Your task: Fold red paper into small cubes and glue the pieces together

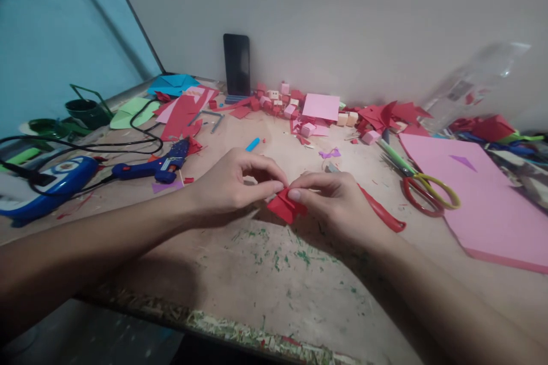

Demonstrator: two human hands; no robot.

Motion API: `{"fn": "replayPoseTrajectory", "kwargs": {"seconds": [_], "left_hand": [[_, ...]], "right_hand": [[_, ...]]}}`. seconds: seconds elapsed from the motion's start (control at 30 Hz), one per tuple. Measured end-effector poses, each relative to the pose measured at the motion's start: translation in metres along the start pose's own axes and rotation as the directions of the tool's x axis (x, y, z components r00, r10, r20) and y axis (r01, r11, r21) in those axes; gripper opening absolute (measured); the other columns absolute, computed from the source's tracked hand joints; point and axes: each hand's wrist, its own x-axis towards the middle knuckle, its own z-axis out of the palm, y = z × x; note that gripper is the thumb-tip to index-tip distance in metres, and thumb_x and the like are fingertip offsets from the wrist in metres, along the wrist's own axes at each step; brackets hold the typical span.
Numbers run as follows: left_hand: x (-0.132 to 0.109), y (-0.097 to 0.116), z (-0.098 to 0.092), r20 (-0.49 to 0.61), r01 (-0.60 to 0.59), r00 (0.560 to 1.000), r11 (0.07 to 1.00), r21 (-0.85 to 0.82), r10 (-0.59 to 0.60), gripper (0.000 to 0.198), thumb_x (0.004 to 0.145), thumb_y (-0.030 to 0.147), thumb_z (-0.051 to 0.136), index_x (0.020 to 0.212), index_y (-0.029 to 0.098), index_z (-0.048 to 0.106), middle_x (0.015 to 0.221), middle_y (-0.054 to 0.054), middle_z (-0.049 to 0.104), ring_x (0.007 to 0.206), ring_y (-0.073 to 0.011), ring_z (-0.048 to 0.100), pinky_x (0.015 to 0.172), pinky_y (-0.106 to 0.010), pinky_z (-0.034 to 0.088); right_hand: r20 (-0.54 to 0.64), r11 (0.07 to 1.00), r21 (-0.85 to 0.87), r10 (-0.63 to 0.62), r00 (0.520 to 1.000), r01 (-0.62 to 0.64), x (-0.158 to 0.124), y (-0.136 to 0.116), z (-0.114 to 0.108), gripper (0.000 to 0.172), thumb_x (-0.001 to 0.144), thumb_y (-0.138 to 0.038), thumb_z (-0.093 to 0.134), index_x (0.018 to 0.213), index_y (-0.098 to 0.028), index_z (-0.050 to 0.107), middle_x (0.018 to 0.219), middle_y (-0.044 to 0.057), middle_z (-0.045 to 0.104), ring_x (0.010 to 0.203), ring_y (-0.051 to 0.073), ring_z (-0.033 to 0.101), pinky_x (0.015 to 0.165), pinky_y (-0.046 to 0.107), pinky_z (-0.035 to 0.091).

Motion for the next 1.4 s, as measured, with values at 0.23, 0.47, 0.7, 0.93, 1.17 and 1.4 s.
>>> {"fn": "replayPoseTrajectory", "kwargs": {"seconds": [0.23,0.47,0.7,0.93,1.17,1.4], "left_hand": [[0.000,0.000,-0.003,0.039,-0.045,0.998,0.997,0.061,0.043,0.017,0.086,0.012,0.063,0.085,0.011,0.081,0.077,-0.004,0.077,0.066,-0.0106,0.062,0.060,-0.021,0.045],[-0.001,-0.004,-0.003,0.107,-0.116,0.990,0.970,0.212,0.095,0.016,0.085,0.010,0.062,0.084,0.013,0.078,0.079,-0.003,0.077,0.069,-0.0117,0.064,0.066,-0.024,0.046],[0.000,-0.009,0.004,0.098,0.075,0.992,0.997,-0.006,-0.074,0.012,0.083,0.012,0.064,0.078,0.012,0.075,0.069,-0.001,0.068,0.061,-0.0094,0.057,0.058,-0.020,0.044],[0.002,-0.010,0.002,0.070,0.026,0.997,1.000,-0.009,-0.025,0.019,0.090,0.023,0.066,0.078,0.012,0.075,0.071,-0.002,0.071,0.064,-0.0101,0.058,0.061,-0.022,0.045],[-0.002,-0.010,0.004,0.049,-0.065,0.997,0.979,0.193,0.057,0.018,0.090,0.014,0.063,0.084,0.012,0.080,0.079,-0.005,0.079,0.072,-0.0135,0.067,0.068,-0.025,0.048],[-0.003,-0.012,0.006,0.059,-0.086,0.995,0.974,0.211,0.075,0.017,0.086,0.009,0.064,0.083,0.012,0.080,0.075,-0.003,0.078,0.067,-0.0110,0.064,0.064,-0.023,0.045]], "right_hand": [[0.044,0.998,-0.038,0.054,0.998,-0.052,0.000,0.005,-0.004,0.018,0.084,-0.041,0.084,0.077,-0.025,0.085,0.080,0.003,0.079,0.072,0.019,0.065,0.067,0.030,0.050],[0.096,0.997,-0.047,0.072,0.993,-0.067,0.002,0.006,-0.003,0.020,0.080,-0.044,0.087,0.077,-0.025,0.086,0.079,0.004,0.079,0.071,0.019,0.065,0.067,0.032,0.050],[0.114,0.995,-0.076,0.068,0.991,-0.059,0.002,0.003,-0.003,0.018,0.079,-0.041,0.086,0.075,-0.024,0.085,0.078,0.005,0.079,0.070,0.020,0.065,0.066,0.033,0.051],[0.006,0.995,-0.096,0.036,0.999,-0.036,0.001,0.001,-0.003,0.016,0.082,-0.038,0.082,0.074,-0.024,0.084,0.075,0.003,0.077,0.067,0.018,0.064,0.064,0.031,0.048],[-0.035,0.994,-0.101,0.036,0.999,-0.039,0.001,0.001,-0.004,0.016,0.082,-0.039,0.082,0.076,-0.023,0.083,0.077,0.003,0.079,0.071,0.019,0.068,0.066,0.030,0.051],[-0.011,0.997,-0.067,-0.031,0.999,0.030,0.001,0.004,-0.001,0.013,0.083,-0.034,0.082,0.075,-0.024,0.082,0.077,0.002,0.078,0.072,0.017,0.068,0.068,0.028,0.052]]}}
